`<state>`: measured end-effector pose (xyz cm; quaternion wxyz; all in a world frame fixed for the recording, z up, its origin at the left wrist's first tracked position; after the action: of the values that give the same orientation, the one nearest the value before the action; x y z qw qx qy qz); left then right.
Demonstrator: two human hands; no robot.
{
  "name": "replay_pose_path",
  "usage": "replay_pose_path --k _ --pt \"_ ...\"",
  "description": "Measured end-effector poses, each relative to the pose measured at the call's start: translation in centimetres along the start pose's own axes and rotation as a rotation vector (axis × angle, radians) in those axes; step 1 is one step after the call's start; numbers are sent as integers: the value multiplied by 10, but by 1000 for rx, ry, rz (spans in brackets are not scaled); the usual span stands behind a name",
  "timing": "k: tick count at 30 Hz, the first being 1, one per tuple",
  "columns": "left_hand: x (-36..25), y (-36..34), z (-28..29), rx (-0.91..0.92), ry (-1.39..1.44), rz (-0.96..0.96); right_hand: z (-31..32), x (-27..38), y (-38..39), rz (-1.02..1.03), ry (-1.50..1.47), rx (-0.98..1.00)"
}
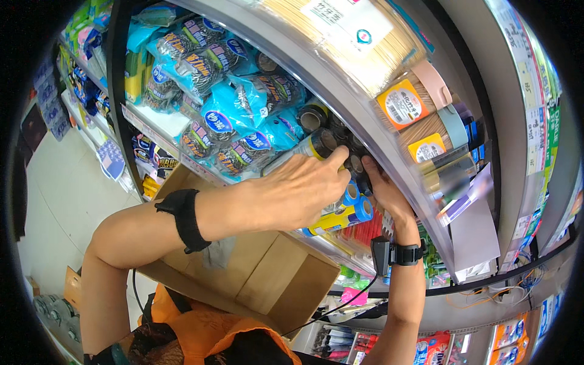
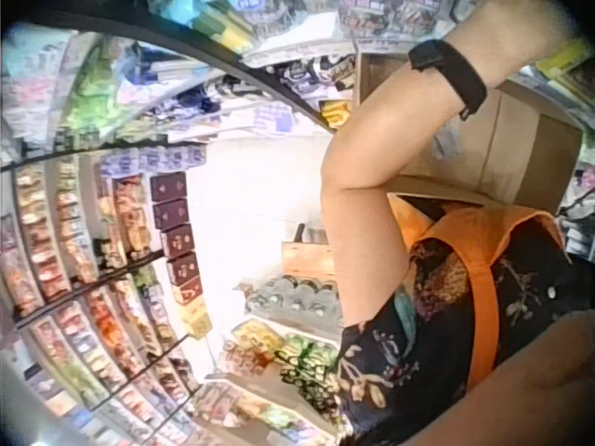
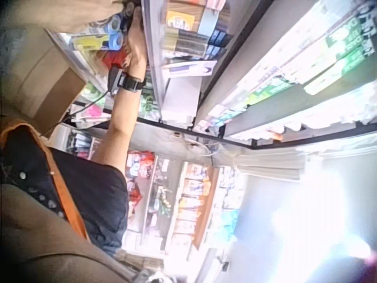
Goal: The person breaks down a cardboard box, wipes a shelf with a cloth, and then populates the shelf with cylindrical containers from another box.
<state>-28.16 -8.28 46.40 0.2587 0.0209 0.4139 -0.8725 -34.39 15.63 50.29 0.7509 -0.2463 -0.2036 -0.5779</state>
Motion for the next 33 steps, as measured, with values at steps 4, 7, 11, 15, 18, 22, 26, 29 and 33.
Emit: replay_pose_path --k 4,7,11,15,18,22,26,29,33 --pt "-13 17 27 -12 46 1 2 1 2 162 -31 -128" --pt "-24 43 68 -50 159 73 -1 6 2 113 -55 -99" --pt "-28 88 115 -292 261 163 -1 12 6 126 -77 -80" --pt "-14 120 113 -491 324 221 -1 18 10 43 -1 20" --pt "-3 118 98 -631 237 292 -5 27 10 32 -61 32" --pt "18 87 76 -760 228 335 -3 26 7 48 -54 52" --pt "33 53 61 -753 188 328 -1 22 8 19 -31 43" --pt "48 33 48 -730 189 318 6 9 5 43 -3 19" --pt "55 10 38 -691 76 284 15 -2 2 22 167 -13"
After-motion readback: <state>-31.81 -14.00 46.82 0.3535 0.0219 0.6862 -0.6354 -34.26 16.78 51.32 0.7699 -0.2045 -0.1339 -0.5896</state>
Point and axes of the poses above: each hand's wrist, its own y-axis away from the middle knuckle, its own z-axis out of the back of the hand, x = y × z, the point moved 2 cm from there along -y, towards the middle knuckle, and after that the axes turned 3 degrees about -y, right-handed, at the moved point
